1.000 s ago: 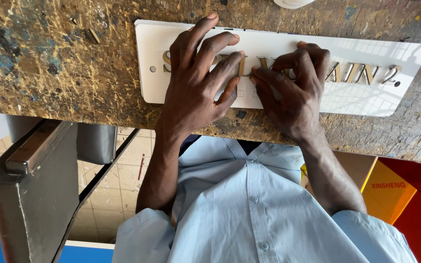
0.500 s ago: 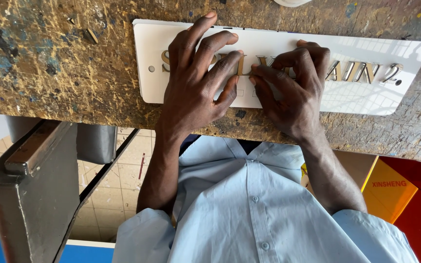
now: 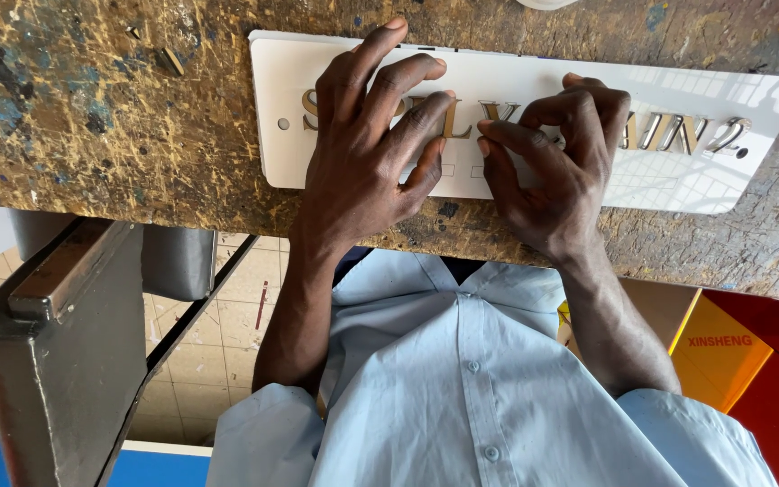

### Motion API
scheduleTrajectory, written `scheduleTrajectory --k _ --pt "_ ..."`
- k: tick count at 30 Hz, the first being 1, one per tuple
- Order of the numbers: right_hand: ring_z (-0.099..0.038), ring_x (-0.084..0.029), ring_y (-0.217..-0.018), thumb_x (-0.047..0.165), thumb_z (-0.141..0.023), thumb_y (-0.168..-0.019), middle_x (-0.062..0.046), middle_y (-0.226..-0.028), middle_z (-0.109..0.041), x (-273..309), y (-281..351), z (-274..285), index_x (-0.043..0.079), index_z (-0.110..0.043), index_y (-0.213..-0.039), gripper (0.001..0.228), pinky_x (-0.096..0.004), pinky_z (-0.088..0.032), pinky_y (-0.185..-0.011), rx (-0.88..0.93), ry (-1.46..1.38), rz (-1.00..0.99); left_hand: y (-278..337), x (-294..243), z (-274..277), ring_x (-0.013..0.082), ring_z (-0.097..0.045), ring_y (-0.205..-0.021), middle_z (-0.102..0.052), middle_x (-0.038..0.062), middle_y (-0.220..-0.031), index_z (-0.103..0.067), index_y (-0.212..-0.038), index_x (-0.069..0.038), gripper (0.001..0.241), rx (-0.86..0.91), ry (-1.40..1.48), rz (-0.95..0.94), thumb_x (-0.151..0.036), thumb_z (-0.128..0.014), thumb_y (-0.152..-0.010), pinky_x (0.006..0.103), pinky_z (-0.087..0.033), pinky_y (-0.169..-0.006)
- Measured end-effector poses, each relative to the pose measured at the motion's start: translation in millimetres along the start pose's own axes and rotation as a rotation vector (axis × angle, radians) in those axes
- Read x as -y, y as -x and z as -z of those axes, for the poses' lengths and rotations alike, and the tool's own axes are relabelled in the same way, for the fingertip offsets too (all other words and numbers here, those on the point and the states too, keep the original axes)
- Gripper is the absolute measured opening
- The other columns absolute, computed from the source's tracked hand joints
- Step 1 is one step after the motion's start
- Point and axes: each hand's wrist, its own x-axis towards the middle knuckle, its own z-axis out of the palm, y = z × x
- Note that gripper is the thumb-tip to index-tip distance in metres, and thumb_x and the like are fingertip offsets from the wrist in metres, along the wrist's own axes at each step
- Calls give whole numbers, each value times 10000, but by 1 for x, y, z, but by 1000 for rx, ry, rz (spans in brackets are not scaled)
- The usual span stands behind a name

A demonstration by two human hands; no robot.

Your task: Applying individual gold-colored letters to a white board using glue to assemble a sign.

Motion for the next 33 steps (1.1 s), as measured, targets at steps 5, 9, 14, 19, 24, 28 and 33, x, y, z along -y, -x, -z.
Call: scheduleTrajectory --k 5,9,14,19,24,28,33 --pt "-485 -415 -1153 -79 -816 -1090 -155 -1124 -587 0 1 0 84 -812 -1259 235 -688 -524 -1147 1 1 -2 0 0 0 420 -369 -1565 -617 181 -1500 -725 -1277 22 199 -2 -10 -5 -14 -783 -1090 670 -444 -1202" --pt "-483 -411 -1155 -77 -815 -1085 -153 -1117 -592 -1 2 -1 91 -812 -1261 243 -685 -523 -1145 0 12 6 1 1 -2 410 -360 -1570 -621 175 -1504 -726 -1281 15 220 -6 -11 -6 -3 -806 -1077 670 -449 -1187" --pt "-480 -420 -1138 -83 -810 -1093 -158 -1117 -586 1 0 1 72 -811 -1254 224 -686 -520 -1138 25 23 22 -1 0 0 419 -374 -1559 -626 179 -1487 -724 -1269 19 214 -4 -17 -6 7 -801 -1070 668 -445 -1194" --pt "-496 -431 -1127 -47 -830 -1119 -180 -1086 -612 0 -2 1 25 -817 -1199 109 -658 -505 -1115 23 25 73 -1 0 1 416 -370 -1559 -631 182 -1486 -735 -1269 23 200 -5 -19 -9 -1 -797 -1080 661 -444 -1191" --pt "-501 -433 -1111 -49 -839 -1118 -190 -1090 -628 -1 -3 0 19 -808 -1213 121 -674 -517 -1086 28 26 97 -1 -1 1 422 -367 -1561 -626 185 -1488 -727 -1280 27 215 -3 -1 -2 6 -809 -1083 670 -437 -1204" --pt "-501 -433 -1125 -40 -850 -1124 -191 -1098 -630 -1 -1 0 23 -817 -1218 118 -668 -518 -1087 28 30 100 -1 -1 2 417 -360 -1563 -623 185 -1493 -730 -1275 31 215 6 -3 1 10 -796 -1071 665 -433 -1196" --pt "-498 -424 -1098 -23 -833 -1127 -186 -1081 -616 -1 -3 -1 16 -819 -1199 84 -665 -518 -1076 27 30 97 -1 -1 2 421 -366 -1558 -628 191 -1485 -734 -1272 33 199 -4 -5 -4 1 -787 -1082 661 -435 -1190"
